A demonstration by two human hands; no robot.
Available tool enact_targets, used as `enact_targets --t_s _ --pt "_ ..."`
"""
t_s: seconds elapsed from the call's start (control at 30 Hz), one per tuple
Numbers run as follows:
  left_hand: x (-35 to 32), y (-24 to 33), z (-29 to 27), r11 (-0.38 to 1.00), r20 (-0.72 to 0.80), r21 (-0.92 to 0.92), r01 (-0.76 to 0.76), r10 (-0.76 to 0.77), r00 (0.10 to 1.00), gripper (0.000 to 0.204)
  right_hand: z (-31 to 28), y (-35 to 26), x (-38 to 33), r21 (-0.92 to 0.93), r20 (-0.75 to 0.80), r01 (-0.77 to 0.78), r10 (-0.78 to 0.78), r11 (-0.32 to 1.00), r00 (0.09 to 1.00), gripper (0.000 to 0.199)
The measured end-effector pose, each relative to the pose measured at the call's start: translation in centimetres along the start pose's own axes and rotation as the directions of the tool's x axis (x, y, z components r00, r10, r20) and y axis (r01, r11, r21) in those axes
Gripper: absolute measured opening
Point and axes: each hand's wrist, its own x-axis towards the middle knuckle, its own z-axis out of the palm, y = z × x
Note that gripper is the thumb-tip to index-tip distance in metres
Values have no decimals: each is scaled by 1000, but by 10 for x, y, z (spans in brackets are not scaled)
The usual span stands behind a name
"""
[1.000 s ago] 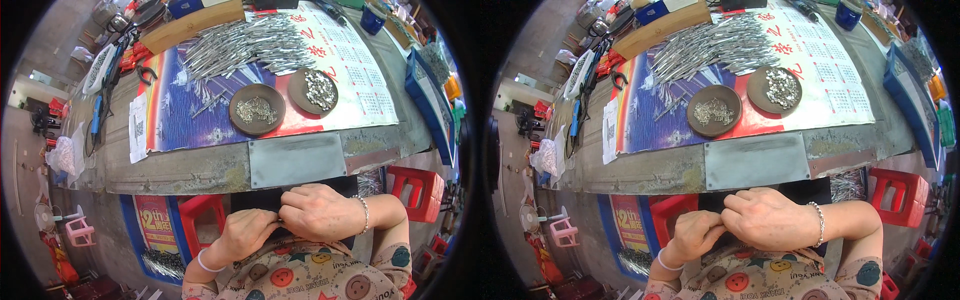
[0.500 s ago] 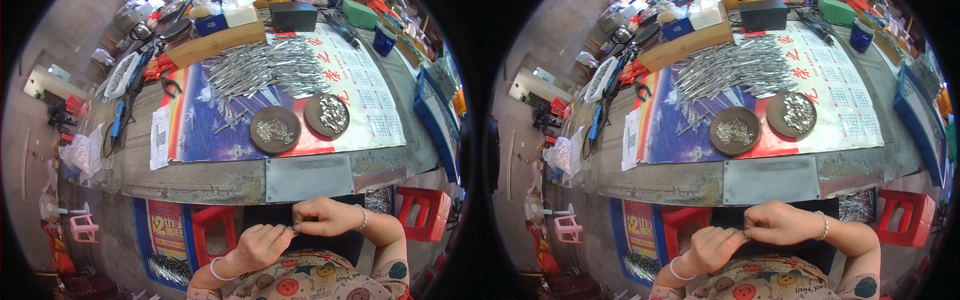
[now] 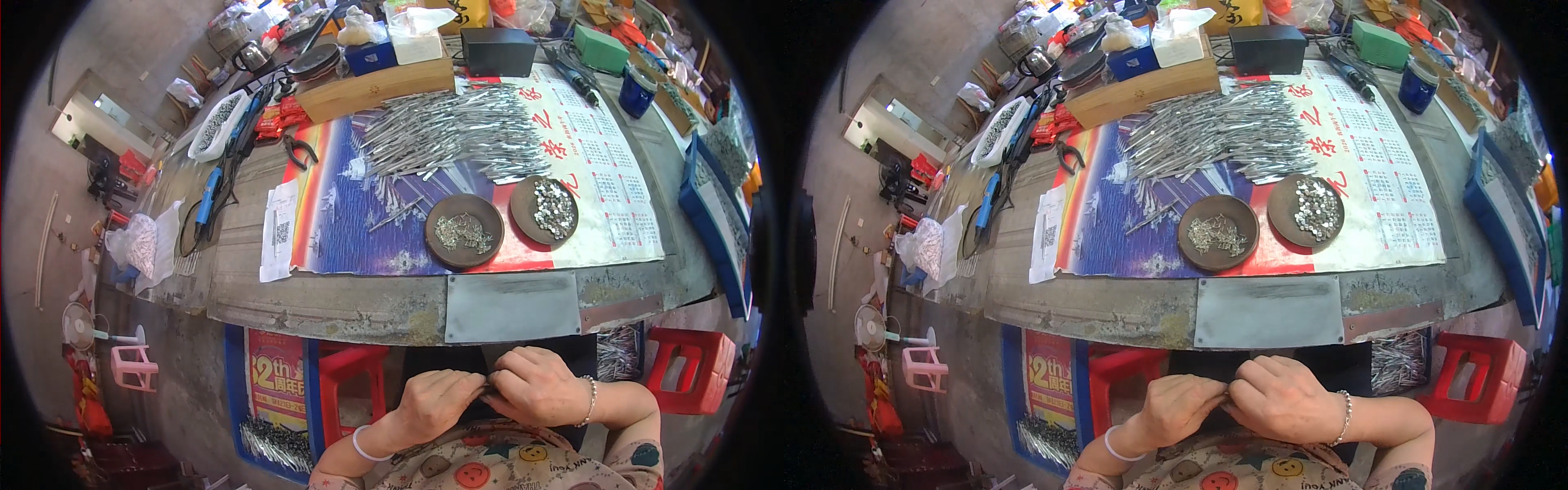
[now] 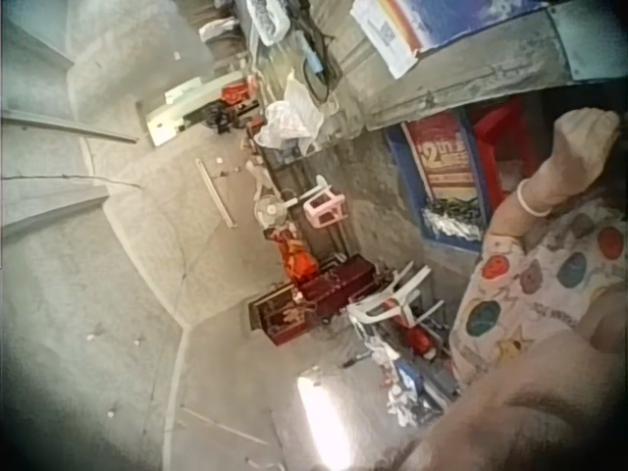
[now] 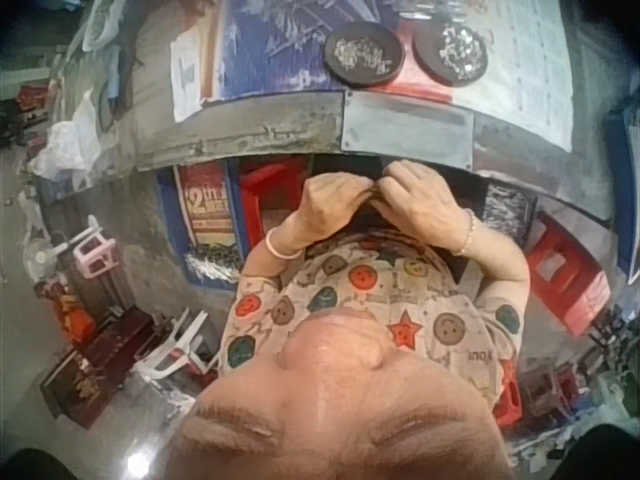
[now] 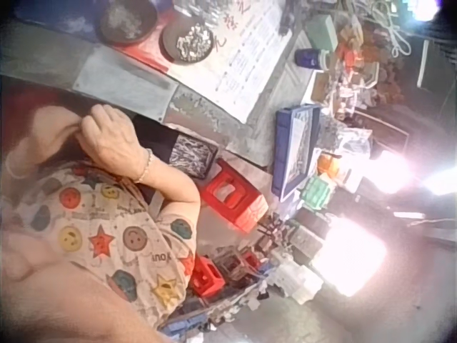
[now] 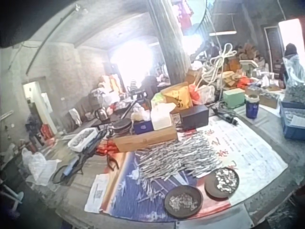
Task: The person picks small metal components and pins from dishes and piles on the workbench, fits the pieces together by hand to assemble the parts, and places finished components into a plastic container.
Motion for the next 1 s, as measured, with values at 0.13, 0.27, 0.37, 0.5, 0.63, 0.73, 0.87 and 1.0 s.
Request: enact_targets --t_s 0.13,0.27,0.37,0.5,0.63,0.73,0.87,1.0 --pt "-7 3 3 993 -15 -93 65 -67 998 26 -7 7 -4 192 105 -115 96 975 990 22" --pt "-14 6 -2 962 0 -199 187 -191 982 27 -17 23 -8 220 16 -215 216 952 976 17" --pt "-20 8 -1 939 21 -250 237 -239 971 22 -34 42 -12 243 -92 -370 401 897 912 14" --pt "-26 9 5 899 46 -330 287 -289 956 19 -48 79 -11 182 -313 -466 500 866 807 9" --pt "-27 16 7 886 43 -353 299 -304 952 19 -55 103 -9 25 -339 -505 483 863 807 8" --pt "-28 15 7 852 77 -391 349 -347 935 19 -54 114 -6 -111 -309 -528 475 842 824 10" --pt "-27 14 8 839 93 -401 367 -362 928 18 -48 126 3 -307 -271 -471 399 827 876 13" --pt "-26 11 12 839 83 -407 360 -358 930 17 -40 138 11 -460 -221 -431 369 777 903 11"
